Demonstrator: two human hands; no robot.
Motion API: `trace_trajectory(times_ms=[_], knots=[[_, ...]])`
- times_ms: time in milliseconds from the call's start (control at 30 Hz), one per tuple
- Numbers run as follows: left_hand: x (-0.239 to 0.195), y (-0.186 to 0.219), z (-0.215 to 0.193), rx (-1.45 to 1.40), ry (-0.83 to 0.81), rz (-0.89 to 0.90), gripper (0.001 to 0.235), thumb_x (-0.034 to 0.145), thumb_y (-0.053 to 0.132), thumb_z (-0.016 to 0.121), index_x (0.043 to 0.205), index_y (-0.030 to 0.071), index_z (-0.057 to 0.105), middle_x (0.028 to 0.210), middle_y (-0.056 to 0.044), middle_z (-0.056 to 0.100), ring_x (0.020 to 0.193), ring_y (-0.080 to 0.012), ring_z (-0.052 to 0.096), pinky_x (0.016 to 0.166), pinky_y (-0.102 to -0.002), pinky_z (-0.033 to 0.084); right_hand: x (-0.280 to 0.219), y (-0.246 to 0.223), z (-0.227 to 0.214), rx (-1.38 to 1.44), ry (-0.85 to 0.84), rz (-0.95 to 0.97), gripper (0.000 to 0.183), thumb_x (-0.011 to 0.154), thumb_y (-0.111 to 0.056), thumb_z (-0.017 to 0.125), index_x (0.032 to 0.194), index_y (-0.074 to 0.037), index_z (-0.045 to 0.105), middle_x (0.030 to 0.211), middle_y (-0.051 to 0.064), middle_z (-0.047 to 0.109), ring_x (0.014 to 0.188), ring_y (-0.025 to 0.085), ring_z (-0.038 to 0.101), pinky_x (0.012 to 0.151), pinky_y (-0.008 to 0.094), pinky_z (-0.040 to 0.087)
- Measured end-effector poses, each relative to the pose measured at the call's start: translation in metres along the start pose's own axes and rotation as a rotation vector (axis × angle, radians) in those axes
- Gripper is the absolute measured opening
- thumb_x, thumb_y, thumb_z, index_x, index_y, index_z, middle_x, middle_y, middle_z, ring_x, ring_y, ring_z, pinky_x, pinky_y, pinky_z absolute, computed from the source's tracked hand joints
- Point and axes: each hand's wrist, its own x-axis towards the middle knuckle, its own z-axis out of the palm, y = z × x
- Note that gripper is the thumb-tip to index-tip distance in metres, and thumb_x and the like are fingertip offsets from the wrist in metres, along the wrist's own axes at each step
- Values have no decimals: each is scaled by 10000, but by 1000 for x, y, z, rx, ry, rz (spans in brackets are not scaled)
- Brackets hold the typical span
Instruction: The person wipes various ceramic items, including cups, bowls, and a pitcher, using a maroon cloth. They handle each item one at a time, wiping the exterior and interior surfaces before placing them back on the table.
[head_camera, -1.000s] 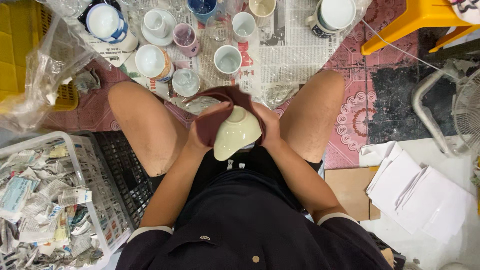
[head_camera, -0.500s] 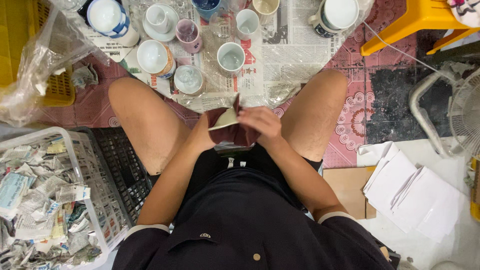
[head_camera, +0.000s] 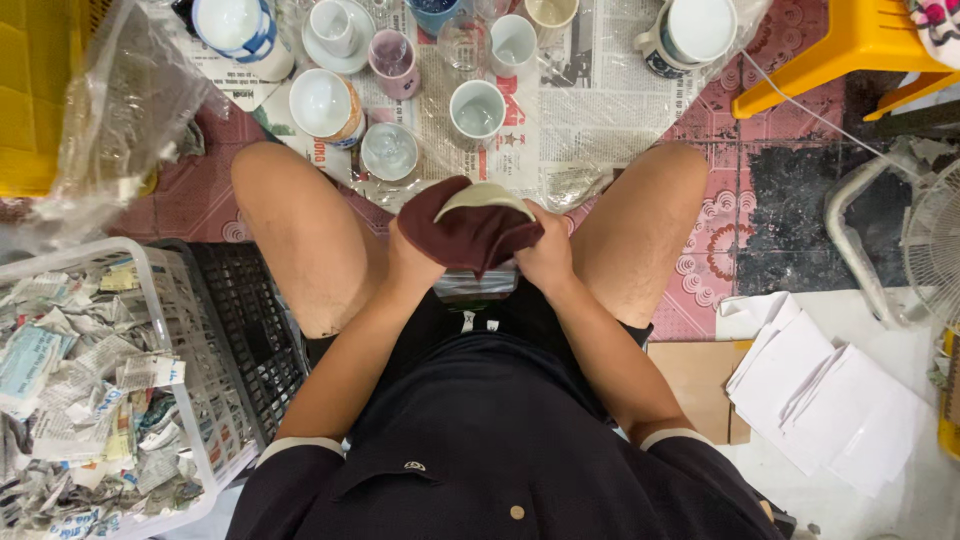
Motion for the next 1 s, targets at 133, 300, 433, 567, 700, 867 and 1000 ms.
trace_trajectory(times_ms=[133, 300, 433, 567, 700, 867, 1000], knots=[[3, -19, 10, -213, -227, -56, 399, 881, 223, 787, 1202, 5, 698, 1092, -155, 775, 997, -213, 763, 865, -337, 588, 2, 5, 3, 238, 3, -85, 465, 825, 158, 665, 1271, 24, 647, 1078, 145, 731, 993, 216, 706, 890, 329, 534], [-8, -38, 23, -522, -369, 86, 492, 884, 202, 813, 1293, -12, 644, 1257, -152, 709, 1127, -172, 676, 991, -353, 545, 0, 20, 3, 400, 25, 42, 539, 827, 188, 711, 1329, -4, 680, 997, 67, 719, 877, 138, 640, 828, 279, 517], [-13, -40, 23, -403, -225, 175, 621, 696, 209, 922, 1222, 11, 657, 1134, -147, 736, 1039, -180, 698, 904, -359, 567, 5, 31, -3, 260, 58, -132, 412, 758, 154, 721, 1137, -5, 705, 1042, 94, 749, 959, 153, 707, 875, 293, 571], [-10, -41, 17, -241, 4, 310, 556, 723, 188, 881, 1208, 12, 674, 1112, -158, 744, 1018, -204, 715, 896, -361, 574, 5, 32, -5, 22, -54, -70, 200, 708, 37, 810, 886, -10, 730, 750, 126, 726, 683, 148, 713, 659, 292, 546], [-9, -44, 9, -307, 41, 174, 493, 749, 167, 839, 1194, 14, 691, 1089, -168, 753, 998, -228, 731, 888, -363, 581, 2, 25, 8, 63, -68, -91, 210, 819, 45, 704, 1014, -18, 751, 869, 141, 762, 780, 156, 750, 707, 302, 567], [0, -33, 2, -293, -3, 287, 419, 783, 141, 786, 1176, 16, 712, 1061, -181, 763, 973, -257, 752, 878, -365, 590, 4, 5, 11, 179, -103, -121, 497, 699, 101, 744, 1178, -21, 702, 984, 119, 781, 901, 172, 758, 818, 309, 582], [4, -26, -6, -317, -309, 197, 532, 685, 167, 885, 1155, 1, 700, 990, -162, 771, 904, -224, 766, 798, -357, 591, 1, 0, 7, 222, 46, -229, 663, 661, 181, 705, 1302, 22, 643, 1198, 157, 725, 1098, 211, 697, 951, 311, 532]])
